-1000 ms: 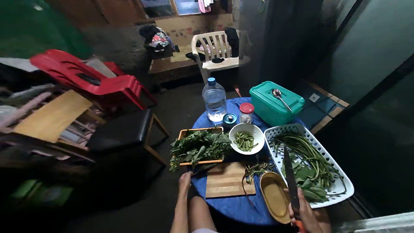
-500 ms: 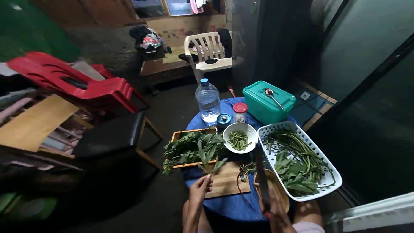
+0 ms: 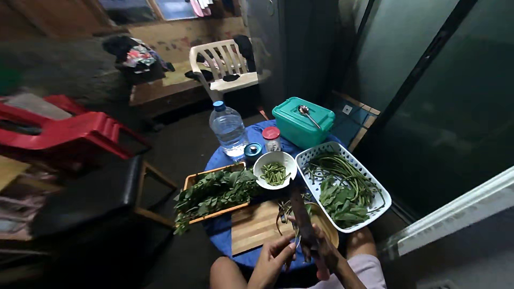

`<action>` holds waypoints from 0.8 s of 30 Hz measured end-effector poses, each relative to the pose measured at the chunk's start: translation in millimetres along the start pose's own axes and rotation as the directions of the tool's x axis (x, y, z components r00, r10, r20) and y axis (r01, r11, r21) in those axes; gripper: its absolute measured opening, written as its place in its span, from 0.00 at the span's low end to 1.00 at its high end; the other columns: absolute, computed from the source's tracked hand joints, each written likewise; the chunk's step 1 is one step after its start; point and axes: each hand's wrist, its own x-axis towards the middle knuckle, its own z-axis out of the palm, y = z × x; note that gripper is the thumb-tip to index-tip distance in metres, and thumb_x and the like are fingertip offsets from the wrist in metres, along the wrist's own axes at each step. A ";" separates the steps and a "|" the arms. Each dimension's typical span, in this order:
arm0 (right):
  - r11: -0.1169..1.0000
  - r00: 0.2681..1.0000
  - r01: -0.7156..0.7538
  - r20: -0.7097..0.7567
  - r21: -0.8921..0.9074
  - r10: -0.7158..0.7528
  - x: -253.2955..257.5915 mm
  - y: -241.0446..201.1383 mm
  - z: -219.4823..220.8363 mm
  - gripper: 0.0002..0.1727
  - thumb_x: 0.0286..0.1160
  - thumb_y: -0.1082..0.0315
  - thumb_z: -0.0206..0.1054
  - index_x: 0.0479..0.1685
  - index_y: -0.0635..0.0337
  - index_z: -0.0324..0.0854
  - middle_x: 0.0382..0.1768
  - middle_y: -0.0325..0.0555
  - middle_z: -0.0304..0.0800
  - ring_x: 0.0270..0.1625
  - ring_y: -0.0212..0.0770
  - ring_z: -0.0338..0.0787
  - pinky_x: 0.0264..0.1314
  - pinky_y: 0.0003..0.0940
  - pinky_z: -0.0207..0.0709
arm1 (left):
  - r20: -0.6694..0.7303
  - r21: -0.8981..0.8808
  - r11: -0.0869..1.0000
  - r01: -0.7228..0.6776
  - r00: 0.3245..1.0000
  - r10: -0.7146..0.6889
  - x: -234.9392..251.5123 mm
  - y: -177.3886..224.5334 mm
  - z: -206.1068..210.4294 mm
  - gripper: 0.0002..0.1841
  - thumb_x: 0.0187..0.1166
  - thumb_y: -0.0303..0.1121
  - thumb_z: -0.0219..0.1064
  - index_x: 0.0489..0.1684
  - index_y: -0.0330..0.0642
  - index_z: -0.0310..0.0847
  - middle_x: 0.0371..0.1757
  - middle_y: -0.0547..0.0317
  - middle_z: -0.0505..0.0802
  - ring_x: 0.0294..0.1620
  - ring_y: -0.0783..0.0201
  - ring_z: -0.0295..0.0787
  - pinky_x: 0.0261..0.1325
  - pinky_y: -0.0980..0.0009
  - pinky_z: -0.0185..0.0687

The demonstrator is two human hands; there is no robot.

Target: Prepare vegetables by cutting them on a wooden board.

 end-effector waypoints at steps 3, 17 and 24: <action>0.998 1.000 0.030 0.008 -0.046 -0.030 0.7 -1.7 -6.5 0.55 0.63 0.15 0.53 0.71 0.57 0.78 0.21 0.27 0.84 0.16 0.24 0.77 0.19 0.23 0.76 | 0.052 0.014 1.000 0.005 0.999 -0.006 0.3 -2.0 2.6 0.18 0.84 0.27 0.58 0.68 0.34 0.83 0.34 0.70 0.92 0.27 0.79 0.84 0.34 0.80 0.83; 0.997 0.980 -0.069 -0.186 0.042 0.076 -2.9 -3.9 0.5 0.41 0.84 0.31 0.28 0.58 0.58 0.71 0.15 0.30 0.81 0.13 0.27 0.79 0.17 0.23 0.78 | -0.431 0.060 0.970 -0.234 0.870 0.237 16.8 -23.6 40.8 0.09 0.78 0.19 0.65 0.51 0.27 0.88 0.41 0.55 0.97 0.37 0.67 0.96 0.46 0.69 0.95; 0.997 0.919 -0.075 -0.390 -0.034 0.055 5.2 1.7 7.5 0.38 0.88 0.39 0.23 0.38 0.56 0.75 0.12 0.29 0.75 0.12 0.26 0.74 0.18 0.24 0.75 | -0.404 0.133 0.971 -0.200 0.883 0.237 23.9 -42.8 48.0 0.08 0.77 0.22 0.69 0.49 0.29 0.90 0.42 0.55 0.97 0.37 0.69 0.95 0.46 0.72 0.94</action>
